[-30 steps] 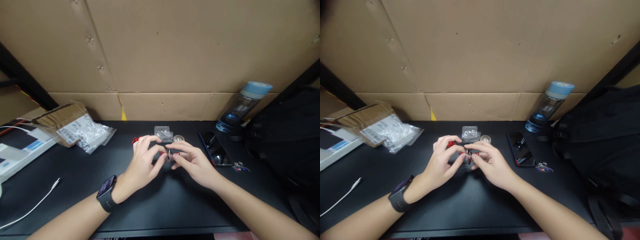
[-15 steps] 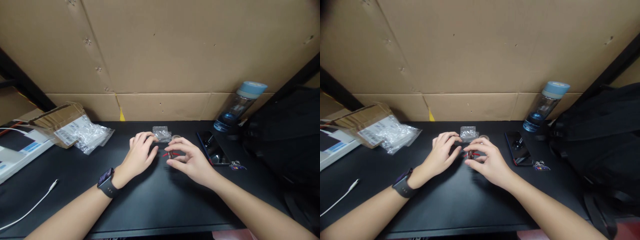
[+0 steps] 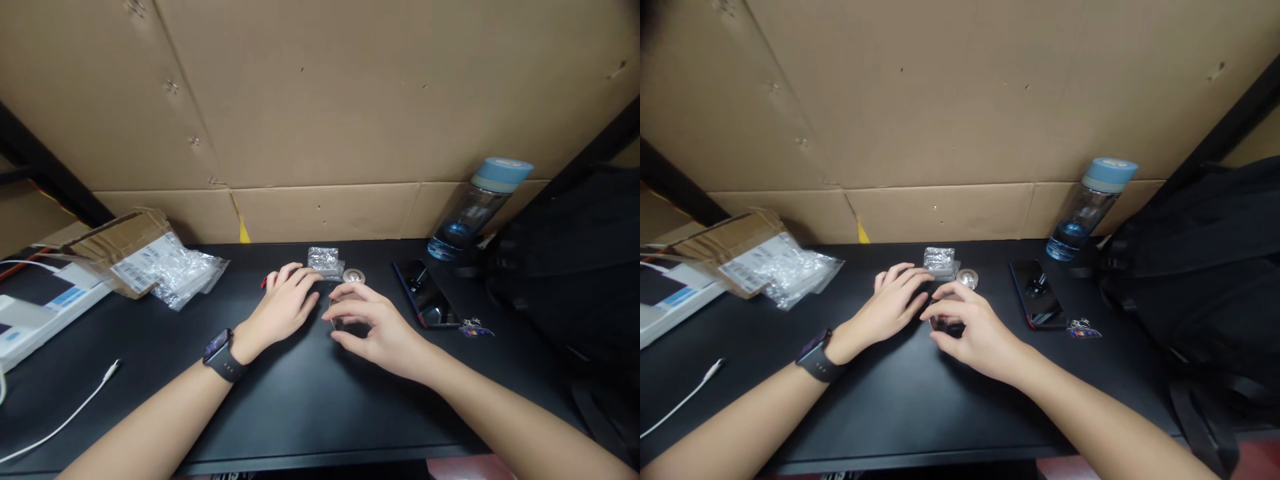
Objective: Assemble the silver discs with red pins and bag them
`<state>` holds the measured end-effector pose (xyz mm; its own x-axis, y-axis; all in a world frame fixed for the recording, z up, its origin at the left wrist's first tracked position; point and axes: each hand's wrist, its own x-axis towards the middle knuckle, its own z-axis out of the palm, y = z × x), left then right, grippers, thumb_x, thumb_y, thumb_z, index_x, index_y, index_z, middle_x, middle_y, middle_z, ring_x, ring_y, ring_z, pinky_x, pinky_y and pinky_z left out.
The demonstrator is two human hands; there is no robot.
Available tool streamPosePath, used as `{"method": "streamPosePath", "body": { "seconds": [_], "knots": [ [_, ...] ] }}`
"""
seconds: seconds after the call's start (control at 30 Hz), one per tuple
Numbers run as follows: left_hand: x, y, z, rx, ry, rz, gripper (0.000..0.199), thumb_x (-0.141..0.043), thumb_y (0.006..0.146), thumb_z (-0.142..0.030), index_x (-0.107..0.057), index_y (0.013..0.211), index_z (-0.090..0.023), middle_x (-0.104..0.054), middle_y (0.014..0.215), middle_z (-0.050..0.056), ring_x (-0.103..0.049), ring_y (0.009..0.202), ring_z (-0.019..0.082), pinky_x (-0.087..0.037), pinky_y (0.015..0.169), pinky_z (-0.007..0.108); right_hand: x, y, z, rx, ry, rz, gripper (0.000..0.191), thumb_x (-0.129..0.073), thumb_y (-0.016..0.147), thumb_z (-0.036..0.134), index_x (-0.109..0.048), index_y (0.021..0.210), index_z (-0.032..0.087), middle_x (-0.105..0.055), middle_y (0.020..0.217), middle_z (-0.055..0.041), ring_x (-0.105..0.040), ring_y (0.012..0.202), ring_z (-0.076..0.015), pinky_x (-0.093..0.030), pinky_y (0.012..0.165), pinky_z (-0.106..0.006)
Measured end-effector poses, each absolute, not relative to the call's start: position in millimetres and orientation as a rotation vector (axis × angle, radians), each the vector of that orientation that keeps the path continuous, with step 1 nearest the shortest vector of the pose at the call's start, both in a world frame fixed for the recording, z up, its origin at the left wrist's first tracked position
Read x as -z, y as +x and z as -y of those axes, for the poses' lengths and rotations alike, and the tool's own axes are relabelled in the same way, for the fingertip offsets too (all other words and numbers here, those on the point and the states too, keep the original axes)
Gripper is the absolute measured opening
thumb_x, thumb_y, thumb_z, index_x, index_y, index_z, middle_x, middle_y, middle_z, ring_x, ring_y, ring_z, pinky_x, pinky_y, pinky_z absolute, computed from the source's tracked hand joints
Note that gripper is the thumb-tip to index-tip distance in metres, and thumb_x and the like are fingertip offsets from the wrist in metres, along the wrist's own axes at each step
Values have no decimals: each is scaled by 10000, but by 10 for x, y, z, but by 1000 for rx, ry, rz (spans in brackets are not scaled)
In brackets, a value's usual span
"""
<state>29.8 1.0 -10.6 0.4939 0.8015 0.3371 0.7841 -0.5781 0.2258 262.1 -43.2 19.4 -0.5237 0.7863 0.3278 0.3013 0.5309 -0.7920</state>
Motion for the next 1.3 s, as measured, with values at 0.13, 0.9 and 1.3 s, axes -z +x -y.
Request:
{"method": "streamPosePath", "body": {
  "seconds": [0.13,0.9,1.3],
  "knots": [
    [71,265,-13,-613,2742,-1294,230,-510,1010,-233,-708,1125,-261,-679,1325,69,-445,1353,325,-343,999,514,-178,2641,403,-786,-882,2130,292,-705,862,108,-758,1099,269,-569,1271,-74,-679,1023,-181,-645,864,-342],
    [30,90,36,-469,2794,-1174,291,-566,1020,-344,-735,1257,-364,-650,1421,52,-427,1398,362,-367,1058,586,-155,2652,398,-628,-790,2200,273,-683,886,113,-736,1107,263,-588,1265,-85,-645,1149,-207,-567,1006,-385],
    [95,128,19,-498,2819,-1192,415,-563,1015,-351,-606,1415,-245,-654,1391,100,-476,1304,322,-378,1042,503,-107,2610,482,-634,-857,2301,260,-660,897,109,-727,1102,253,-583,1248,-88,-641,1147,-201,-559,1007,-342]
  ]
}}
